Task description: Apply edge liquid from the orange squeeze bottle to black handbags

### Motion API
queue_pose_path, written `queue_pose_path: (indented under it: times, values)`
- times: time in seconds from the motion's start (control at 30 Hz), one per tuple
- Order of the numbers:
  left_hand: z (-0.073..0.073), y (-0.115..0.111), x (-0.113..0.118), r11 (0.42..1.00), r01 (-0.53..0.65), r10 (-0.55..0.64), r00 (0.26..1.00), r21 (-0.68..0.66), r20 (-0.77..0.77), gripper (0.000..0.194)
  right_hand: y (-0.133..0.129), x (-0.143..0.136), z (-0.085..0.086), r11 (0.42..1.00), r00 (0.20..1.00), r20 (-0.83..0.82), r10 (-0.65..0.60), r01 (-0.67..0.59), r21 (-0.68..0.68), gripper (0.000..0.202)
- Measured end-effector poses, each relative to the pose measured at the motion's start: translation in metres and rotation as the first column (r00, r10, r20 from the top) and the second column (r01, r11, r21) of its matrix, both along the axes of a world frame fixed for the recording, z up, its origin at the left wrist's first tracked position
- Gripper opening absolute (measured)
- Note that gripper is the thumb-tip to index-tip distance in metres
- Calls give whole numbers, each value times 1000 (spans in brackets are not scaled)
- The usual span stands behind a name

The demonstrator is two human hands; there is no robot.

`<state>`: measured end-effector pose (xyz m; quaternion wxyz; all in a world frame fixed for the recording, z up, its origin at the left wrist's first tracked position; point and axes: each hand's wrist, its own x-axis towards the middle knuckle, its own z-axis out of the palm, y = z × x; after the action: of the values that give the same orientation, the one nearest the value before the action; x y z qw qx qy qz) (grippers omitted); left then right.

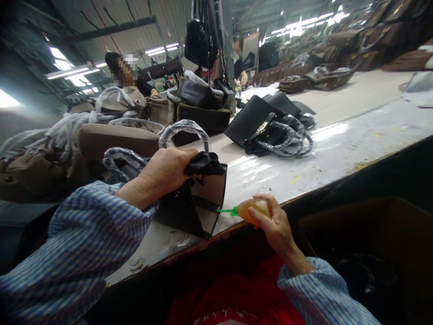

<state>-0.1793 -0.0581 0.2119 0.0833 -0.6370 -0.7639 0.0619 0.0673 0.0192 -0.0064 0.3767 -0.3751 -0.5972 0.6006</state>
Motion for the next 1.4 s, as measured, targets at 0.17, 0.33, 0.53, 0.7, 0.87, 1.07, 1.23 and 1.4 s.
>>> queue_pose_path:
  times: [0.17, 0.33, 0.53, 0.7, 0.87, 1.07, 1.23, 1.4]
  values:
    - [0, -2, 0, 1000, -11, 11, 1000, 6, -13, 24, 3, 1, 2, 1000, 1000, 27, -13, 13, 15, 52]
    - [0, -2, 1, 1000, -9, 9, 1000, 13, 3, 23, 7, 3, 5, 1000, 1000, 19, 2, -2, -2, 51]
    - [-1, -1, 1, 1000, 3, -4, 1000, 16, 12, 21, 7, 3, 7, 998, 999, 22, 43, -42, -42, 54]
    - [-1, -1, 2, 1000, 1, -1, 1000, 23, 5, 22, 3, 5, 6, 1000, 999, 37, 18, -18, 6, 53]
    - [0, -3, 5, 1000, 2, -2, 1000, 11, 4, 20, -1, 8, 1, 999, 998, 45, 37, -37, 3, 54]
    - [3, -9, 8, 998, 34, -35, 999, 43, 2, 21, -6, 11, 5, 998, 996, 60, 66, -65, -21, 57]
    - [4, -12, 9, 997, 33, -34, 999, 69, 6, 21, -9, 13, 6, 1000, 1000, 21, 5, -4, -18, 56]
    - [4, -18, 9, 997, 34, -35, 999, 72, 13, 19, -14, 14, 10, 992, 995, 39, 97, -93, -85, 57]
